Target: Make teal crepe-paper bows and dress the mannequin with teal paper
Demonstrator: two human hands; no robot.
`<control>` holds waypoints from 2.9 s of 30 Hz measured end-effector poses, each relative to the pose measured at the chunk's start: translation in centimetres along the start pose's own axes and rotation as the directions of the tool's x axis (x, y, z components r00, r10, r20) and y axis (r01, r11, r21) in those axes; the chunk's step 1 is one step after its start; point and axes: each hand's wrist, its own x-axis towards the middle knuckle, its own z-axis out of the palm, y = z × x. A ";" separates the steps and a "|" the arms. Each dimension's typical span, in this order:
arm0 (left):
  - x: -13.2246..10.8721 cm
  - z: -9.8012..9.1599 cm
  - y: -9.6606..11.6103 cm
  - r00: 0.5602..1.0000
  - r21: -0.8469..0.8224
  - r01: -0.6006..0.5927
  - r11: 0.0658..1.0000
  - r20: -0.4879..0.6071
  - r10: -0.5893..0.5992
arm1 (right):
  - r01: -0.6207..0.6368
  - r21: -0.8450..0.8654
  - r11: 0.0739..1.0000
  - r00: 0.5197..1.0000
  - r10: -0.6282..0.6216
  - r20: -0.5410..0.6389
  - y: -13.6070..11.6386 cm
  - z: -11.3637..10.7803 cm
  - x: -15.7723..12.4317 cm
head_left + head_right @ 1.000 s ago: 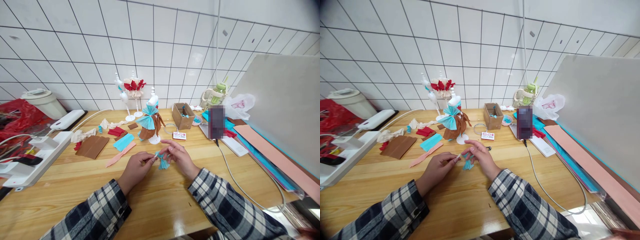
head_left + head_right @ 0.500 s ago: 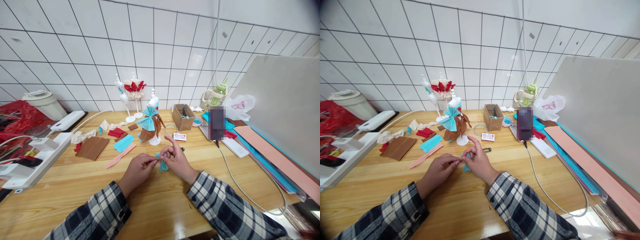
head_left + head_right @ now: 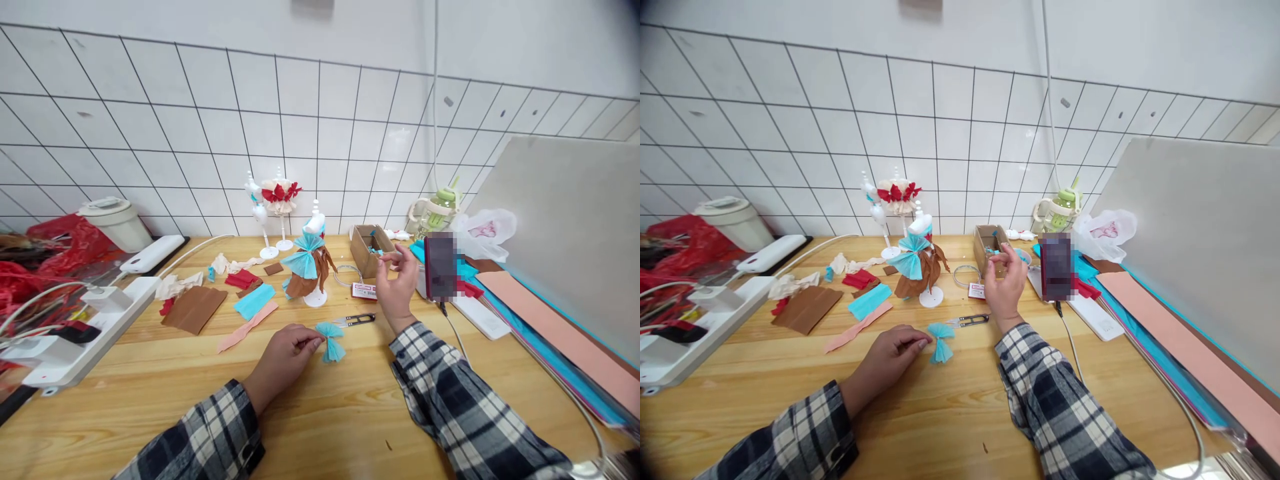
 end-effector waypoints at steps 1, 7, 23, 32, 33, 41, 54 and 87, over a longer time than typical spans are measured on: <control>0.1 0.0 -0.1 1.000 0.001 0.007 1.000 0.004 -0.007 | 0.026 -0.058 0.998 0.999 -0.028 -0.029 0.7 0.3 0.9; 0.6 0.2 -0.7 0.999 -0.010 0.036 0.999 -0.018 -0.036 | 0.000 -0.229 0.974 0.999 -0.011 -0.048 3.1 1.9 4.3; 1.0 0.1 -1.2 0.997 -0.071 0.076 0.995 -0.021 -0.078 | 0.030 -0.199 0.980 0.999 -0.033 -0.008 3.7 2.4 4.0; 0.7 -1.0 -1.2 0.982 -0.084 0.111 0.990 -0.146 -0.122 | 0.121 0.120 0.985 0.991 -0.128 0.047 0.4 0.0 -3.7; 0.6 -1.3 -1.2 0.977 -0.070 0.113 0.991 -0.176 -0.123 | 0.115 0.164 0.980 0.989 -0.129 0.078 -0.1 -0.4 -4.2; -0.1 -0.8 -0.7 0.965 0.272 -0.261 0.926 0.070 0.251 | -0.302 0.475 0.826 0.786 -0.066 0.615 -3.7 -1.9 -6.3; -0.3 0.1 1.7 0.937 0.596 -0.334 0.731 0.297 0.186 | -0.536 0.414 0.736 0.660 0.059 0.749 -3.5 -1.3 -6.4; -0.3 -0.2 1.2 0.983 -0.345 0.173 0.922 -0.004 -0.186 | -0.722 0.337 0.604 0.496 0.114 0.861 -5.0 -0.4 -8.1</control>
